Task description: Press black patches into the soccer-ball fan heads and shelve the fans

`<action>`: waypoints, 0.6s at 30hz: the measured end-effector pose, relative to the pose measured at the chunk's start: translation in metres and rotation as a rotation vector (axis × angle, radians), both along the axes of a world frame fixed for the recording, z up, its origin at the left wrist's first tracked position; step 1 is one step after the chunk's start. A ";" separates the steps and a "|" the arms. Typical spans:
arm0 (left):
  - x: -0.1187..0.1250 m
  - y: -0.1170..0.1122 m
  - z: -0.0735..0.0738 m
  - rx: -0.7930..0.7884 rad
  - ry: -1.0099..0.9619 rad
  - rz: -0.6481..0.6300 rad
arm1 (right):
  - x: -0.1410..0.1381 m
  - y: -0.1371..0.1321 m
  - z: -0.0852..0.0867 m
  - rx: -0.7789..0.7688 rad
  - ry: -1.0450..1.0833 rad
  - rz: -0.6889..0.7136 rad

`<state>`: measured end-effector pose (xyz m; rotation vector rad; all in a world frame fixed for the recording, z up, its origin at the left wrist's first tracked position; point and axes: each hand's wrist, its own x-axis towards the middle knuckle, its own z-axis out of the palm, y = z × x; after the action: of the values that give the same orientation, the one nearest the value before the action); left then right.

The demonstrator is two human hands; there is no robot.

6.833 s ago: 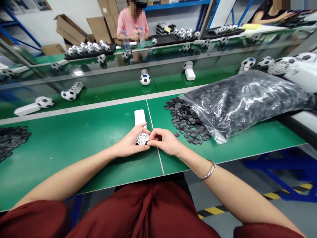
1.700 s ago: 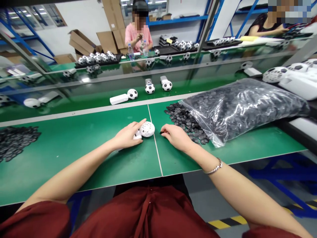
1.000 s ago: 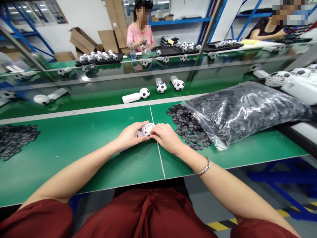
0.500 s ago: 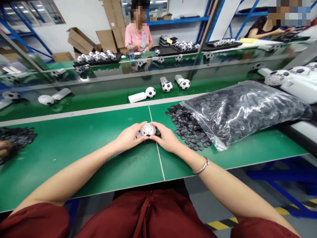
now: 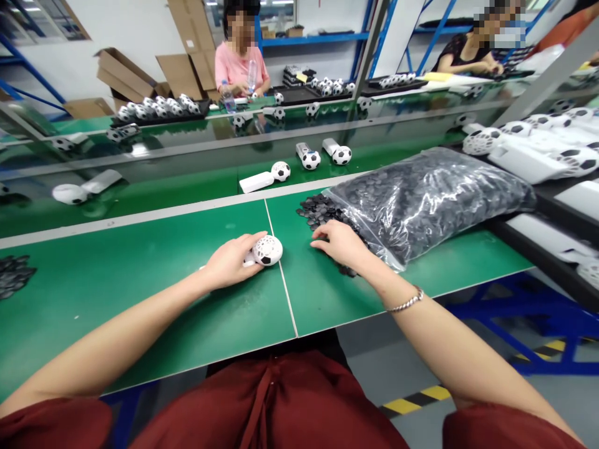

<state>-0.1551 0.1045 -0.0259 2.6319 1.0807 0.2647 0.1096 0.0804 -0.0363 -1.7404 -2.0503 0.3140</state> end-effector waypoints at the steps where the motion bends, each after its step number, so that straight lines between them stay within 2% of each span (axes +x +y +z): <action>1: 0.000 0.002 0.000 0.013 0.013 -0.029 | 0.007 -0.001 0.000 -0.017 -0.083 -0.016; 4: 0.002 0.004 0.001 0.047 0.040 -0.074 | 0.016 -0.004 -0.004 -0.053 -0.165 -0.019; 10: 0.003 0.002 0.000 0.060 0.032 -0.039 | 0.012 -0.003 -0.008 -0.014 -0.074 0.080; 15: 0.003 0.001 -0.003 0.042 0.012 -0.034 | -0.004 -0.012 -0.004 -0.092 0.031 0.108; 18: 0.002 0.000 -0.004 0.043 -0.007 -0.034 | -0.019 -0.021 0.002 -0.073 0.135 0.151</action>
<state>-0.1527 0.1050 -0.0298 2.6829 1.0375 0.2934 0.0906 0.0593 -0.0341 -1.5624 -2.0984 0.5444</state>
